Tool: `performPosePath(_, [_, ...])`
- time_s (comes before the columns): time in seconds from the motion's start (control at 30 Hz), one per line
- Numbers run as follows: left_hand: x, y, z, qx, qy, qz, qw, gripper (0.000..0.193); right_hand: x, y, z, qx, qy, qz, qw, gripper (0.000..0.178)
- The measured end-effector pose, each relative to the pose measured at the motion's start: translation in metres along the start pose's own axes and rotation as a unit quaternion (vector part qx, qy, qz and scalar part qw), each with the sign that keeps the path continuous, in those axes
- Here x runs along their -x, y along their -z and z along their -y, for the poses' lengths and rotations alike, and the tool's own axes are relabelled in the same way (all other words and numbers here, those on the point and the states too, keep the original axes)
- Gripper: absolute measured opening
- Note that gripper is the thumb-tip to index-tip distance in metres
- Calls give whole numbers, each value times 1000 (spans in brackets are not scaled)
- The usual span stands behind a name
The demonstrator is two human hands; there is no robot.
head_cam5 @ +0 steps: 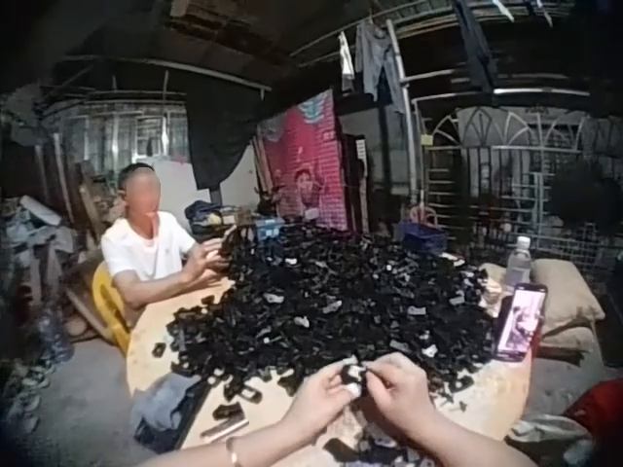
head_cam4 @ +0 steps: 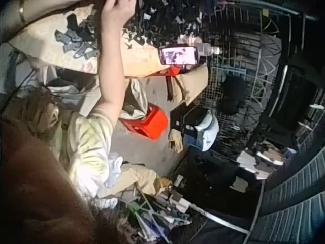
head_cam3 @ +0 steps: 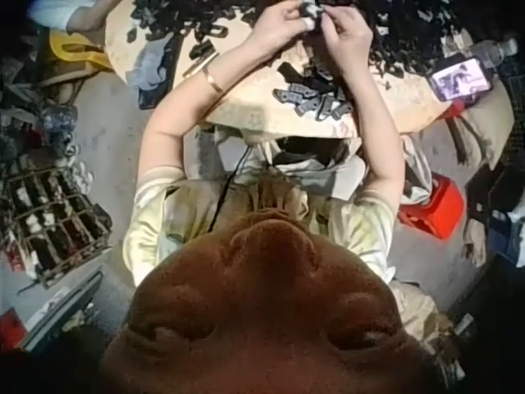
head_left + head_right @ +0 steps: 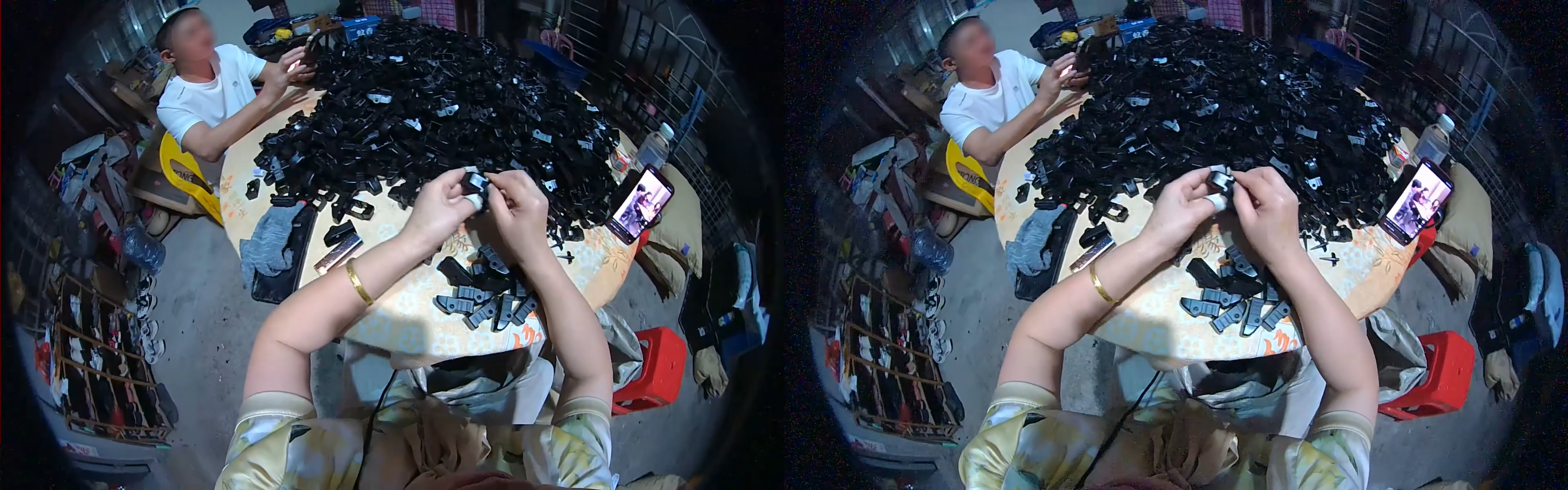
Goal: Assembling small black plastic mechanical components at a workbench.
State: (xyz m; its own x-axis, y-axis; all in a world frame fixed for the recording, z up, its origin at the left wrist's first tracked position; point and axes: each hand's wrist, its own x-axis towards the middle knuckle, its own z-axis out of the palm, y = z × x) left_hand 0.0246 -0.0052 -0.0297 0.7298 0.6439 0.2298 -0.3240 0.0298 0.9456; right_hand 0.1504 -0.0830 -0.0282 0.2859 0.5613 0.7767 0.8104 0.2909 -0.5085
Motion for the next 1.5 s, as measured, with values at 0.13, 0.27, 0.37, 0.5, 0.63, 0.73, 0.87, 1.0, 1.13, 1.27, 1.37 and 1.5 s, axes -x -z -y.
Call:
performPosePath(0.13, [4,-4,-3,78,33,-10,996,34,3,4,13,16,48,57,997,17])
performPosePath(0.27, [4,-3,-13,66,4,-10,998,29,-1,6,2,-140,-29,90,986,21])
performPosePath(0.37, [6,-1,-30,28,-30,15,999,28,-6,12,-6,-261,-160,63,950,25])
performPosePath(0.5, [2,7,-32,-25,-43,21,999,26,-14,21,-30,-309,-219,62,923,25])
performPosePath(0.63, [0,19,-33,-109,67,89,988,28,-11,17,-30,-223,-220,140,939,24])
performPosePath(0.73, [5,14,-22,-489,-180,149,841,30,-8,13,-35,28,-15,144,989,24])
performPosePath(0.87, [19,-1,-9,-503,-178,208,820,38,0,8,-34,165,29,172,971,24])
performPosePath(1.0, [20,3,-2,-488,-244,245,802,37,0,1,-38,178,23,182,967,13])
performPosePath(1.13, [19,2,-21,-444,-111,326,827,29,-3,7,-35,168,26,113,979,15])
performPosePath(1.27, [15,9,-13,-445,-117,314,830,25,-6,8,-27,132,6,91,987,21])
performPosePath(1.37, [14,7,-10,-459,-131,295,828,24,-6,7,-32,73,-12,87,993,26])
performPosePath(1.5, [7,10,-27,-466,-43,353,810,27,-7,10,-32,17,-60,120,991,26])
